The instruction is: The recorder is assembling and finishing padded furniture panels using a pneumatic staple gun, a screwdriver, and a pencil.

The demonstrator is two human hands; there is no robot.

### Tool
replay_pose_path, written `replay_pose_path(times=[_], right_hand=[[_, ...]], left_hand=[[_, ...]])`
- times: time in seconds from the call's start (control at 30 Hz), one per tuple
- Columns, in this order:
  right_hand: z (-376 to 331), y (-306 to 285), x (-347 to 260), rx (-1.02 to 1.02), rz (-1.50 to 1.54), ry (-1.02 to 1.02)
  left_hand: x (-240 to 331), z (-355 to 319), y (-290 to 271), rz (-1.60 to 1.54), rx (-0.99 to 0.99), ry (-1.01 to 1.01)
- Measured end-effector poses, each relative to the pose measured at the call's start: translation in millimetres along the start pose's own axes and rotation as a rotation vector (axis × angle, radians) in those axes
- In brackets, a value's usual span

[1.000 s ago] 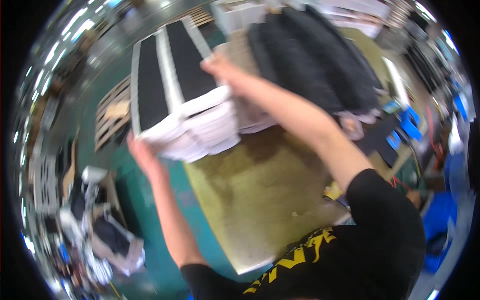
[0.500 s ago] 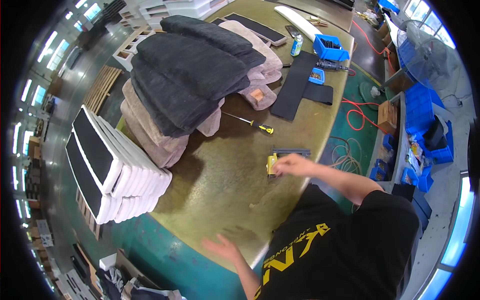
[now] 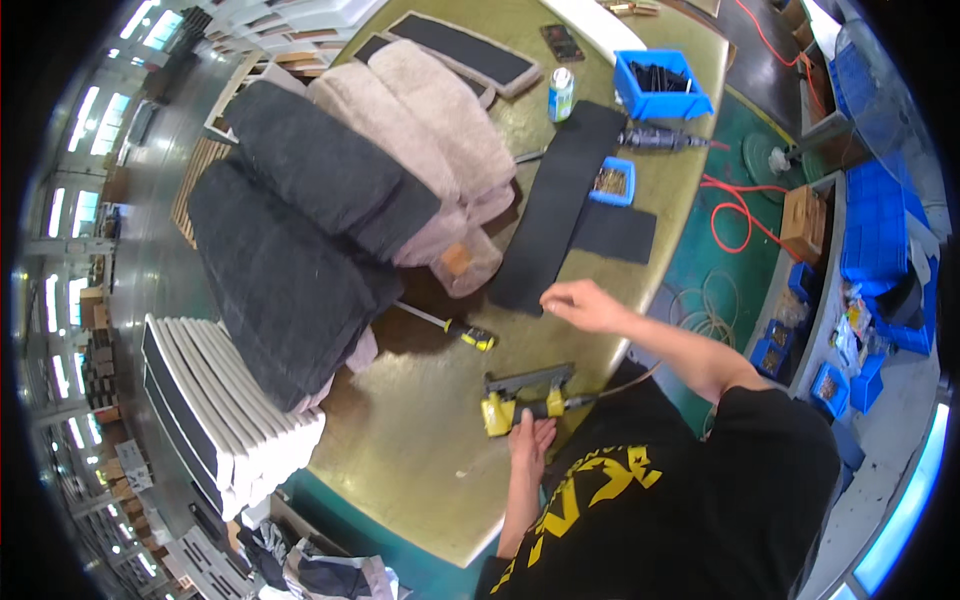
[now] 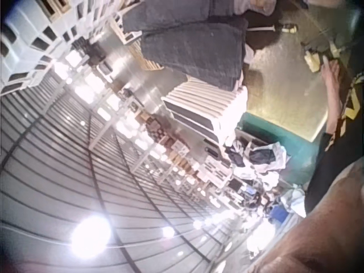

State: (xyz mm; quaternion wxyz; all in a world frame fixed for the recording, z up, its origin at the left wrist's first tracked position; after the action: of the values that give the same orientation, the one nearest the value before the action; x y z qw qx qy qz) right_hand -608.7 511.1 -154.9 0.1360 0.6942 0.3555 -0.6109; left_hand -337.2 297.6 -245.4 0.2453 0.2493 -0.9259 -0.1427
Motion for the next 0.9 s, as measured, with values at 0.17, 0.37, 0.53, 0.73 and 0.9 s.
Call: replay_pose_path(times=[0.17, 0.37, 0.53, 0.73, 0.9], right_hand=[[-14, -28, 14, -0.155, -0.059, 0.035], [5, -23, 10, -0.283, -0.091, 0.014], [14, -17, -7, -0.388, -0.193, -0.074], [4, -53, -22, -0.351, -0.194, -0.13], [-14, -117, -34, -0.172, -0.277, -0.072]], left_hand=[[4, 19, 17, -0.007, 0.205, -0.021], [30, 56, 42, -0.01, 0.154, 0.132], [60, 12, 52, 0.255, 0.09, 0.013], [267, -229, 92, 1.127, 0.671, 1.041], [385, -283, 145, 1.109, 0.84, 1.631]])
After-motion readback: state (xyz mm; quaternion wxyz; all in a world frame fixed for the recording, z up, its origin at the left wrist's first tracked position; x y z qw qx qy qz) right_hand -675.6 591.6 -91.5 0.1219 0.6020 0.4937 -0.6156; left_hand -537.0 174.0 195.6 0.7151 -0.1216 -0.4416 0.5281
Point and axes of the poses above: each hand's wrist, its own z-axis towards the middle knuckle, its own y-axis out of the palm, x = y × z, the point moved 4 cm from there along z, towards the middle knuckle, and after that the axes turned 14 degrees about -x, right-handed, at the moved point
